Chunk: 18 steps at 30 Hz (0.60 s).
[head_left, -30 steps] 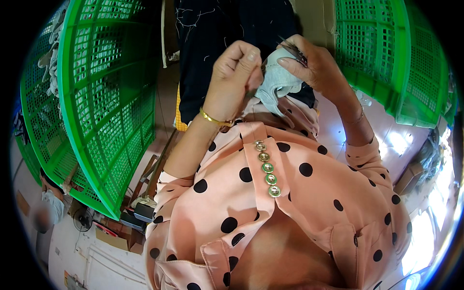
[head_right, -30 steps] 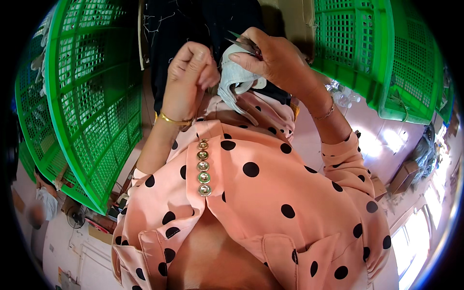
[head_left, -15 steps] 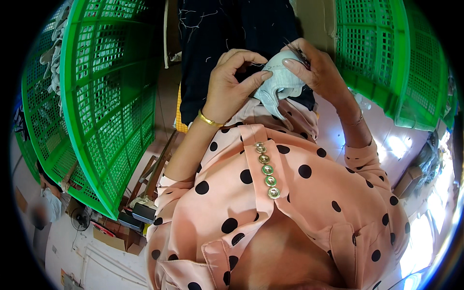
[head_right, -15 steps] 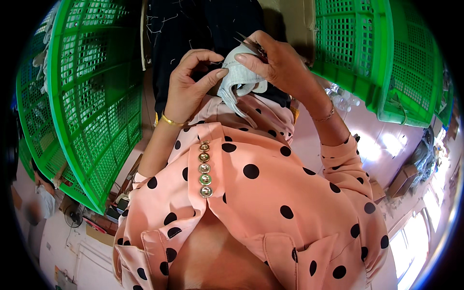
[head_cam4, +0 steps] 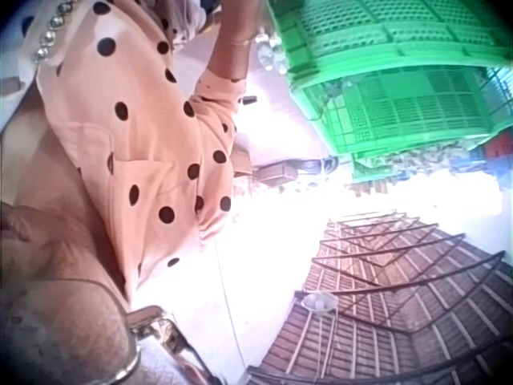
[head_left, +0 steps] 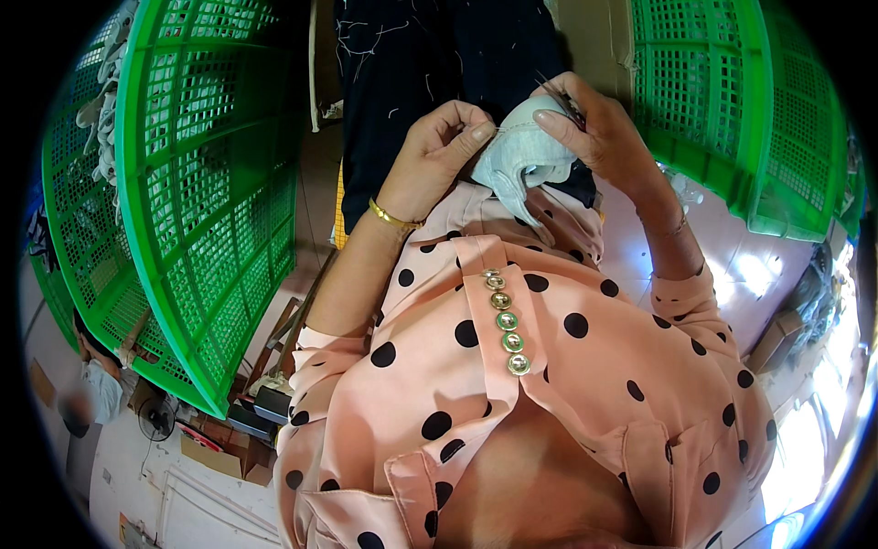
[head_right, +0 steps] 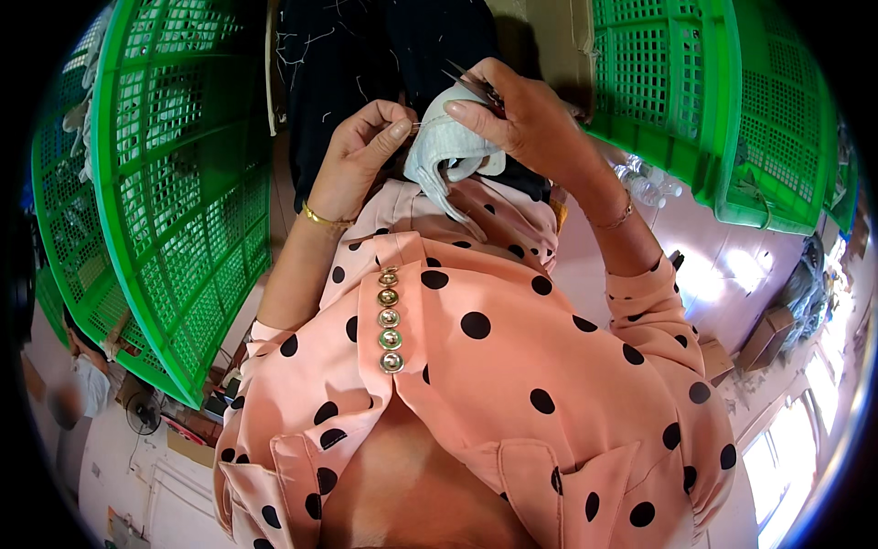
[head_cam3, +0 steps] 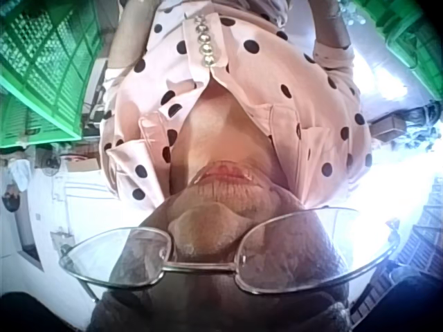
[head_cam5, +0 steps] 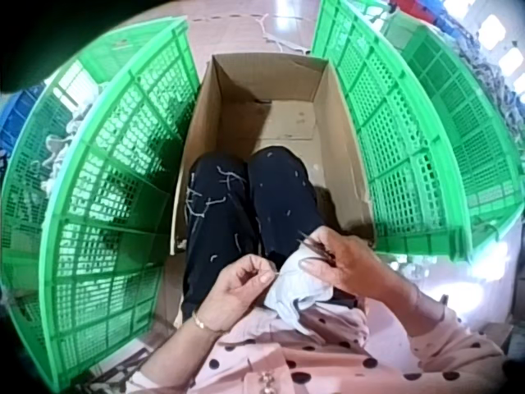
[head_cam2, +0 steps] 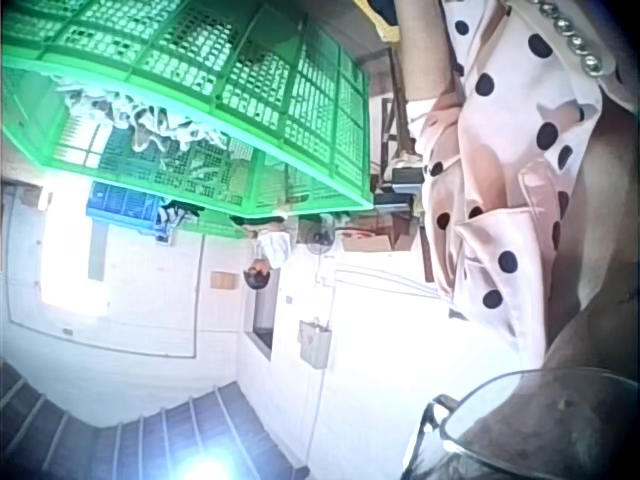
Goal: The person sits on the floor and uses a pair of scissors to trim loose threads and excess material from the edges of small white shoes. They handle the shoes one at a time, picking them from a green basket, performing the trimming, and placing them back into the basket.
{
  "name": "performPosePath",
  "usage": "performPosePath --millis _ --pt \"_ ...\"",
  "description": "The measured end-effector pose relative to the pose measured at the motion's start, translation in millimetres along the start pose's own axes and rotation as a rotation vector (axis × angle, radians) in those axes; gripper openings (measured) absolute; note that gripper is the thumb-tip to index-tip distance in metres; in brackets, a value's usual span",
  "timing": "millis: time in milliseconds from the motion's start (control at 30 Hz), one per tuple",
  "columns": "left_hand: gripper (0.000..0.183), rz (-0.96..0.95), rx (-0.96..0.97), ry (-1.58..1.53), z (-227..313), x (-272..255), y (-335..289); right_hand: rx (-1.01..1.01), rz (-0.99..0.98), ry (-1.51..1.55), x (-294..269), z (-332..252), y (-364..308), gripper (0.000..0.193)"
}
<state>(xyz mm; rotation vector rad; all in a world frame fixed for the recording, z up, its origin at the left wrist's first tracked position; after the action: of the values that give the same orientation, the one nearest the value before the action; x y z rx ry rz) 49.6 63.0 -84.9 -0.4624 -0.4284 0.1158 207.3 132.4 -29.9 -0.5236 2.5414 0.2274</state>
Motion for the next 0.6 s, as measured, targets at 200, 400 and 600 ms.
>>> performPosePath --millis 200,400,600 --pt "0.018 0.031 0.053 -0.015 5 7 -3 0.08 -0.028 -0.007 0 2 -1 0.034" --pt "0.018 0.076 0.301 0.27 8 4 -1 0.075 -0.006 0.005 1 -2 -1 0.034" --pt "0.012 -0.004 0.147 0.076 9 1 0 0.02 0.002 0.003 0 -2 -1 0.033"
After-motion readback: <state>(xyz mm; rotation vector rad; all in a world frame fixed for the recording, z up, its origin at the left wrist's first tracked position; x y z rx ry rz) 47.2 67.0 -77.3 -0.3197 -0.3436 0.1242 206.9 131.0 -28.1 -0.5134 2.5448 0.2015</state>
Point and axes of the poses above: each hand's wrist, its own y-axis towards the middle knuckle, its own x-axis out of the palm, z = x × y, the point moved 7 cm from there along y, towards the middle knuckle, and after that the axes turned 15 degrees about z, right-handed, at the moved point
